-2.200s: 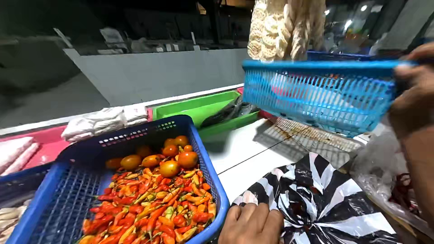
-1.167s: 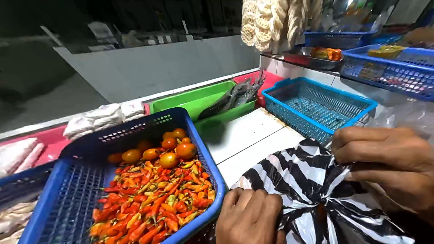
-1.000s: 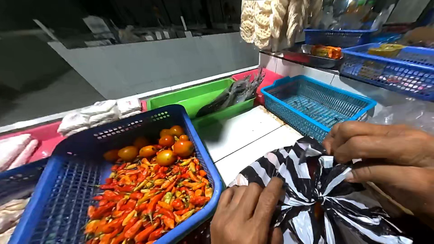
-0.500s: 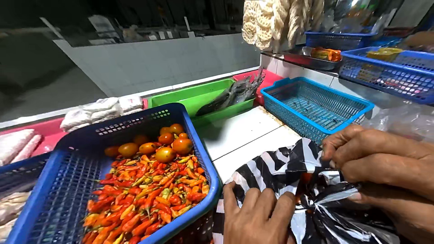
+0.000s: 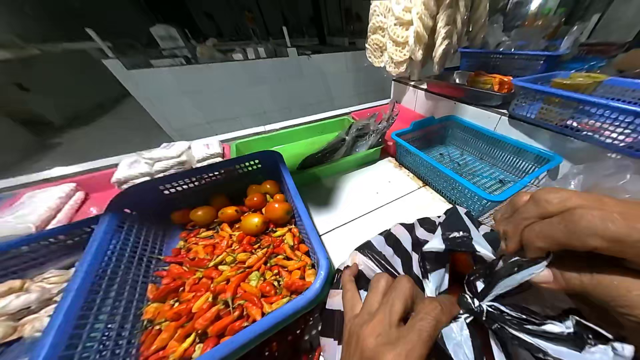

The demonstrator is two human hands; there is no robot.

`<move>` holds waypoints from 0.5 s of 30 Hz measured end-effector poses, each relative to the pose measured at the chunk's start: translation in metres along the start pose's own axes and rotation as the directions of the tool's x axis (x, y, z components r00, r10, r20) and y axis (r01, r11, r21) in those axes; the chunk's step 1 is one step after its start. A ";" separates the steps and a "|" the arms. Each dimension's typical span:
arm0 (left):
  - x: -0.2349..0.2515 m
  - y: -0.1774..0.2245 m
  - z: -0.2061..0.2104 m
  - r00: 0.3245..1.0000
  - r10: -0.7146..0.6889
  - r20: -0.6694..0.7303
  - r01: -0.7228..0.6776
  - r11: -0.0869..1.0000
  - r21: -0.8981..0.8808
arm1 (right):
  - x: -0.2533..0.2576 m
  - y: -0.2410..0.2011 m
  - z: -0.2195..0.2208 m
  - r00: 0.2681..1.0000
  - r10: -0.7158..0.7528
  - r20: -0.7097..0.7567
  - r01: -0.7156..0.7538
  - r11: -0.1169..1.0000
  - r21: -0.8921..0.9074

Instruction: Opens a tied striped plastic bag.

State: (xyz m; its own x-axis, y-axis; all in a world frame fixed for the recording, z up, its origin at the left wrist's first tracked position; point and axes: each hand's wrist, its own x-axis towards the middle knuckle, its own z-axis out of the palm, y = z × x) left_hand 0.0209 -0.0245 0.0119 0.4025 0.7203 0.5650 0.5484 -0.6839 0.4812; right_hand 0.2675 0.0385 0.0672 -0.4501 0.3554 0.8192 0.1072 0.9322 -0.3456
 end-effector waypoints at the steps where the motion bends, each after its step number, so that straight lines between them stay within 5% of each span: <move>1: 0.000 0.001 0.000 1.000 -0.011 0.002 0.011 1.000 -0.023 | -0.001 0.000 0.001 1.000 0.000 -0.009 0.000 0.998 -0.055; 5: 0.000 -0.004 0.002 0.997 -0.072 -0.033 0.068 0.992 -0.110 | 0.001 -0.004 0.002 0.997 0.074 0.008 -0.067 0.940 -0.335; 9: -0.002 -0.008 0.000 0.990 -0.131 -0.042 0.122 0.976 -0.178 | 0.004 -0.015 -0.012 0.995 0.091 0.046 -0.068 0.928 -0.366; 15: -0.003 -0.007 0.000 0.987 -0.151 -0.047 0.140 0.974 -0.180 | 0.003 -0.041 0.009 0.909 0.089 0.407 0.127 0.872 -0.473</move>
State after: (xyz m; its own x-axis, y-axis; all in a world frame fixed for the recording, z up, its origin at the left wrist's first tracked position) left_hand 0.0156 -0.0214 0.0071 0.2799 0.8089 0.5171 0.4584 -0.5859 0.6683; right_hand 0.2541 0.0007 0.0795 -0.7606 0.3781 0.5277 0.4559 0.8898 0.0195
